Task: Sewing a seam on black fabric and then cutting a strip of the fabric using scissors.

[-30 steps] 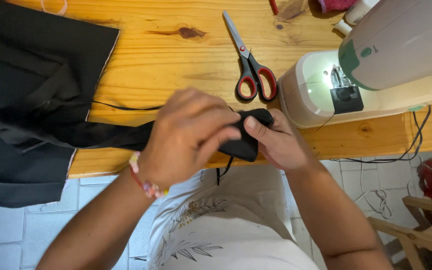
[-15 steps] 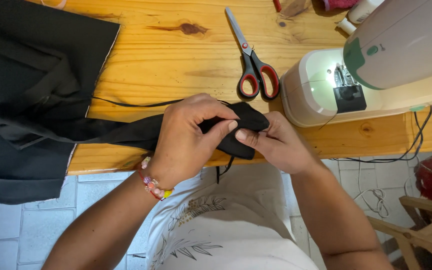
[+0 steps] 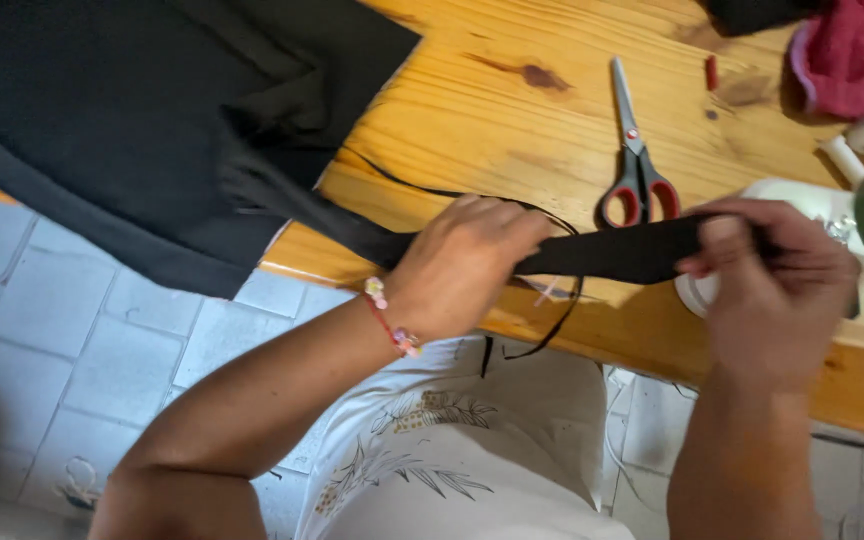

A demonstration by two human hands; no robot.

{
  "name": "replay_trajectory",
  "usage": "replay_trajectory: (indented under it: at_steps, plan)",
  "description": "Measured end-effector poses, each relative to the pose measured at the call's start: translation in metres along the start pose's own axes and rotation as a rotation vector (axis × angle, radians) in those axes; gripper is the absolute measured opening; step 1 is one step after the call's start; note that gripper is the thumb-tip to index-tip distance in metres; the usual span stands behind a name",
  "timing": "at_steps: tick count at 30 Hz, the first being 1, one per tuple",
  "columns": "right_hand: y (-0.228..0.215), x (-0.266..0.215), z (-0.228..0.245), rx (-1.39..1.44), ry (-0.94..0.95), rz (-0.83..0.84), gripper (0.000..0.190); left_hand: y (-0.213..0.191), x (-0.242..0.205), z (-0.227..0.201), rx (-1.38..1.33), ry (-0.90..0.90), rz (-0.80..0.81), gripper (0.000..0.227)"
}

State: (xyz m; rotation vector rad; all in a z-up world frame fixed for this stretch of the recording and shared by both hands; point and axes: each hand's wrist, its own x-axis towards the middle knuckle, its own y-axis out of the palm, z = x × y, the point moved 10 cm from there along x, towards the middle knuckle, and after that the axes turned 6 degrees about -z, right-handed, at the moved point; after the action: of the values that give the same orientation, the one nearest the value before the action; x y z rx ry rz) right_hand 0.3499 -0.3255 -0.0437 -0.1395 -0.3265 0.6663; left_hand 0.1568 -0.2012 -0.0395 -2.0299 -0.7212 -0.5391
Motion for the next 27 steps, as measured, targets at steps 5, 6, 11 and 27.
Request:
replay_trajectory:
  at_steps: [5,6,11,27]
  plan:
    - [-0.022,0.017,0.021,-0.346,-0.412,-0.165,0.004,-0.058,-0.033,0.038,0.150,-0.053,-0.059,0.001]
    - [-0.021,0.019,0.028,-0.341,-0.417,-0.164,0.004,-0.073,-0.037,0.041,0.155,-0.052,-0.063,0.001]
    - [-0.007,0.018,0.058,-0.713,-0.642,-0.199,0.018,-0.123,-0.059,0.075,0.676,-0.057,0.042,0.011]
    - [0.029,0.061,0.053,-1.204,-0.814,-0.221,0.017,-0.176,-0.028,0.130,0.283,-0.057,-0.058,0.009]
